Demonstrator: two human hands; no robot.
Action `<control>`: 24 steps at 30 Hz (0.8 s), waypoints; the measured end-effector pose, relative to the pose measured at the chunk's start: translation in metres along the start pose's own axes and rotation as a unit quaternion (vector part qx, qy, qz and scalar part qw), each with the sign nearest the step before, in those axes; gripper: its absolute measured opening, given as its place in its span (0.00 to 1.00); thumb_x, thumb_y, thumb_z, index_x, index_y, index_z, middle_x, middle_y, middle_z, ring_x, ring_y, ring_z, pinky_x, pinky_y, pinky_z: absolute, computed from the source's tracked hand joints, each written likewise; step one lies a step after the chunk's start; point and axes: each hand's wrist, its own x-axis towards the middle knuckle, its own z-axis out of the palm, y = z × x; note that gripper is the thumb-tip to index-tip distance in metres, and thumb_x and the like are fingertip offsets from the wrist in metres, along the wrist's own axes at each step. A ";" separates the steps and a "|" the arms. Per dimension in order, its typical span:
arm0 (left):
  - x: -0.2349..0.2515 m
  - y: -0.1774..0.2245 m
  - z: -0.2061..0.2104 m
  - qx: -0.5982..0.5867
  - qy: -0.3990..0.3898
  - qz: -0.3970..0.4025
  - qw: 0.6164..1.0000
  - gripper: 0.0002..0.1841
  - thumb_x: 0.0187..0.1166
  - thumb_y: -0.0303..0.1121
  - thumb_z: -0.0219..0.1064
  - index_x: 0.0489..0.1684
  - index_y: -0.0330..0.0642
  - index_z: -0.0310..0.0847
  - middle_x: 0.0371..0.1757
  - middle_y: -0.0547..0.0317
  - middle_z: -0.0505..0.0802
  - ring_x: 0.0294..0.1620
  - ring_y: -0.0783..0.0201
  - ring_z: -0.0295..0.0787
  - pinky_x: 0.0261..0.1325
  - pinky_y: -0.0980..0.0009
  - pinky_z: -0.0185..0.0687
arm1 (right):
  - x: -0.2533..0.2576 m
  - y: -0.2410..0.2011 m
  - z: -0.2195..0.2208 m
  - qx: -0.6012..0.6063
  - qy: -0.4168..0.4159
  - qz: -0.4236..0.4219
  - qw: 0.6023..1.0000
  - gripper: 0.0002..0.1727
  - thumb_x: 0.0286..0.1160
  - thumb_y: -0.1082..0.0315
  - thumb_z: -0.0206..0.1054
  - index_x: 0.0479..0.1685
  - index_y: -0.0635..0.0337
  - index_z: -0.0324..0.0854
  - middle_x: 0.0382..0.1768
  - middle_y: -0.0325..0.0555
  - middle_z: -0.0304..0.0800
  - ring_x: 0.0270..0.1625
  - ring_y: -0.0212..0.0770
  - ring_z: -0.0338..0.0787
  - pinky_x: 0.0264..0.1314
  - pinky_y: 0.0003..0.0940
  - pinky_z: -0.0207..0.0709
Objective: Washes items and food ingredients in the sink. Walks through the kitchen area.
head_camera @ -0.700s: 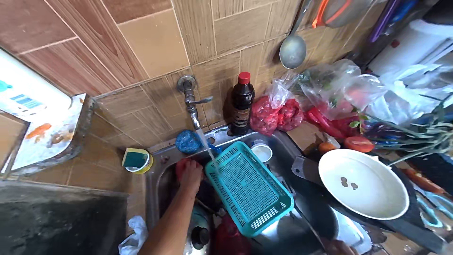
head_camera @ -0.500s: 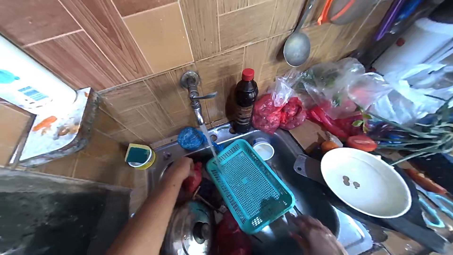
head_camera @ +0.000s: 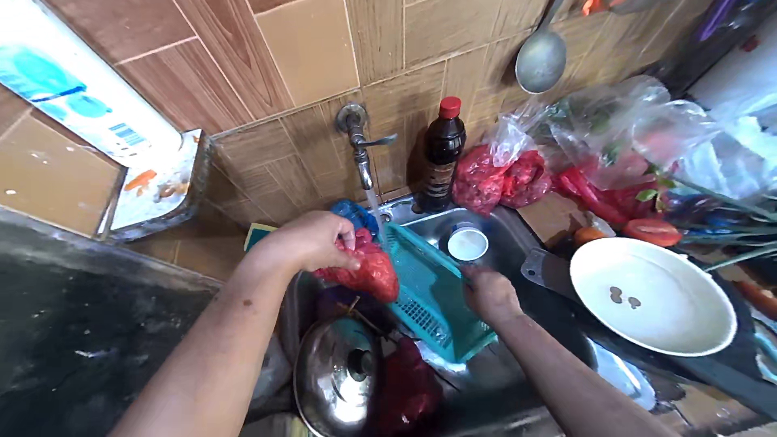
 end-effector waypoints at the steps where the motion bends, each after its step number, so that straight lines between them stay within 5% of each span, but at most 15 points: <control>1: -0.002 0.007 0.005 0.019 -0.023 0.009 1.000 0.15 0.72 0.41 0.81 0.47 0.42 0.90 0.44 0.51 0.93 0.48 0.54 0.89 0.58 0.47 0.82 | -0.002 -0.012 -0.009 -0.020 0.026 -0.047 0.998 0.22 0.80 0.75 0.64 0.73 0.53 0.85 0.64 0.61 0.89 0.67 0.65 0.88 0.68 0.66 0.79; 5: -0.005 0.046 0.060 0.105 -0.082 0.055 0.990 0.16 0.75 0.40 0.77 0.53 0.40 0.90 0.51 0.46 0.94 0.57 0.46 0.90 0.65 0.43 0.81 | 0.008 -0.049 -0.031 -0.055 0.107 -0.217 0.969 0.25 0.73 0.82 0.64 0.69 0.53 0.88 0.57 0.61 0.92 0.64 0.63 0.89 0.68 0.63 0.77; 9: 0.018 0.069 0.134 0.094 -0.191 0.061 0.975 0.19 0.79 0.38 0.72 0.62 0.35 0.85 0.62 0.37 0.90 0.69 0.37 0.84 0.72 0.36 0.74 | 0.041 -0.065 -0.017 0.039 0.224 -0.348 0.909 0.25 0.66 0.85 0.66 0.61 0.54 0.93 0.46 0.62 0.92 0.58 0.64 0.90 0.65 0.61 0.80; 12: 0.029 0.070 0.195 0.001 -0.206 0.134 0.969 0.19 0.81 0.37 0.71 0.60 0.29 0.83 0.60 0.32 0.89 0.68 0.35 0.84 0.73 0.37 0.73 | 0.055 -0.068 -0.006 0.118 0.231 -0.393 0.882 0.31 0.61 0.89 0.68 0.65 0.52 0.91 0.59 0.67 0.88 0.66 0.67 0.86 0.69 0.60 0.81; 14: 0.035 0.064 0.228 -0.071 -0.216 0.159 0.961 0.18 0.83 0.35 0.69 0.62 0.30 0.84 0.60 0.32 0.90 0.67 0.37 0.86 0.73 0.38 0.75 | 0.045 -0.062 -0.012 0.108 0.194 -0.359 0.907 0.34 0.64 0.89 0.67 0.72 0.51 0.87 0.69 0.67 0.84 0.72 0.67 0.85 0.73 0.60 0.79; 16: 0.044 0.051 0.237 -0.080 -0.241 0.123 0.959 0.17 0.87 0.36 0.63 0.65 0.33 0.84 0.64 0.34 0.90 0.70 0.39 0.84 0.76 0.39 0.73 | 0.028 -0.046 -0.026 0.067 0.185 -0.311 0.930 0.33 0.68 0.88 0.65 0.73 0.50 0.86 0.69 0.64 0.86 0.69 0.65 0.88 0.70 0.62 0.82; 21: 0.067 -0.003 0.193 0.016 -0.164 -0.220 0.961 0.20 0.82 0.33 0.63 0.65 0.25 0.81 0.73 0.31 0.83 0.76 0.34 0.79 0.74 0.36 0.74 | -0.015 -0.004 -0.048 -0.026 0.114 -0.123 0.986 0.30 0.73 0.84 0.64 0.73 0.47 0.87 0.66 0.60 0.88 0.59 0.66 0.91 0.57 0.66 0.84; 24: 0.090 -0.057 0.195 -0.005 -0.052 -0.322 0.945 0.20 0.84 0.32 0.63 0.69 0.29 0.80 0.74 0.35 0.83 0.77 0.38 0.79 0.74 0.42 0.76 | -0.012 0.007 -0.051 -0.073 0.000 -0.004 0.997 0.30 0.79 0.79 0.62 0.80 0.44 0.80 0.71 0.58 0.85 0.63 0.66 0.90 0.62 0.66 0.82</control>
